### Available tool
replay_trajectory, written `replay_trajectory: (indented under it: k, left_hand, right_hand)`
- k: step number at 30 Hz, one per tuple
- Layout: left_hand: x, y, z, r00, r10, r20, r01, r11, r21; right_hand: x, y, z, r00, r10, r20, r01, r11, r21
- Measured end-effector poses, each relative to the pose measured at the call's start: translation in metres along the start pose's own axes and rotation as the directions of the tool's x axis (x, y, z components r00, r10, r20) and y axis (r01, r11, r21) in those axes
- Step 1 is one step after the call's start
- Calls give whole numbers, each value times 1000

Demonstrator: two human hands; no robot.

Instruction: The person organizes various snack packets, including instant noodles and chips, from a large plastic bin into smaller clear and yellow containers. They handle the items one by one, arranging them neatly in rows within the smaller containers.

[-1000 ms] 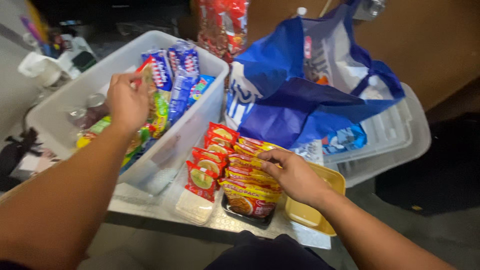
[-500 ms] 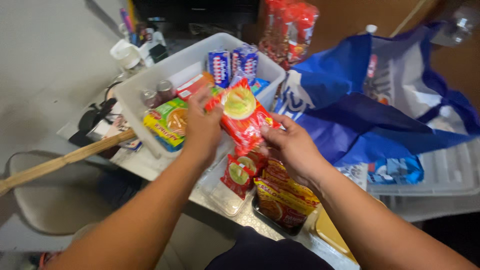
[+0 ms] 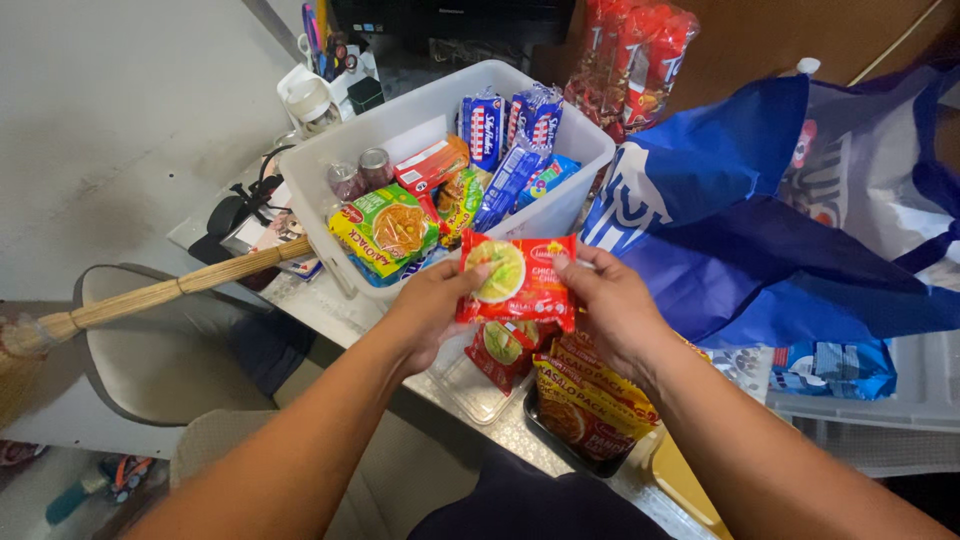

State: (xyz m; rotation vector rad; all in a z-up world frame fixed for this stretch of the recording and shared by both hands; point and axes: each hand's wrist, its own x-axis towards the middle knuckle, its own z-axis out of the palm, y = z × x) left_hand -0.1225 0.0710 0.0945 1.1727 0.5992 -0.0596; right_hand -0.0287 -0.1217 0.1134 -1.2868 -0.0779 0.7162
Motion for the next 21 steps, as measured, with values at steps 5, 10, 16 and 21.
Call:
replay_trajectory:
  k: [5,10,16,21]
  left_hand:
    - [-12,-11,2,997,6,83,-4,1000,-24]
    - [-4,-24,-8,987,80,140,-45,971,-234]
    - [-2,-38,-15,990,132,47,-117,964,-238]
    - [-18,-73,-47,994,43,-104,-57,989,-139]
  right_hand:
    - [-8,1,2,992,95,84,-96,995,3]
    - [-10,8,-3,995,52,81,-57,997,56]
    - [0,21,-13,994,2,113,-3,1000,11]
    - [-17,52,-28,935,231,269,-121,921,-370]
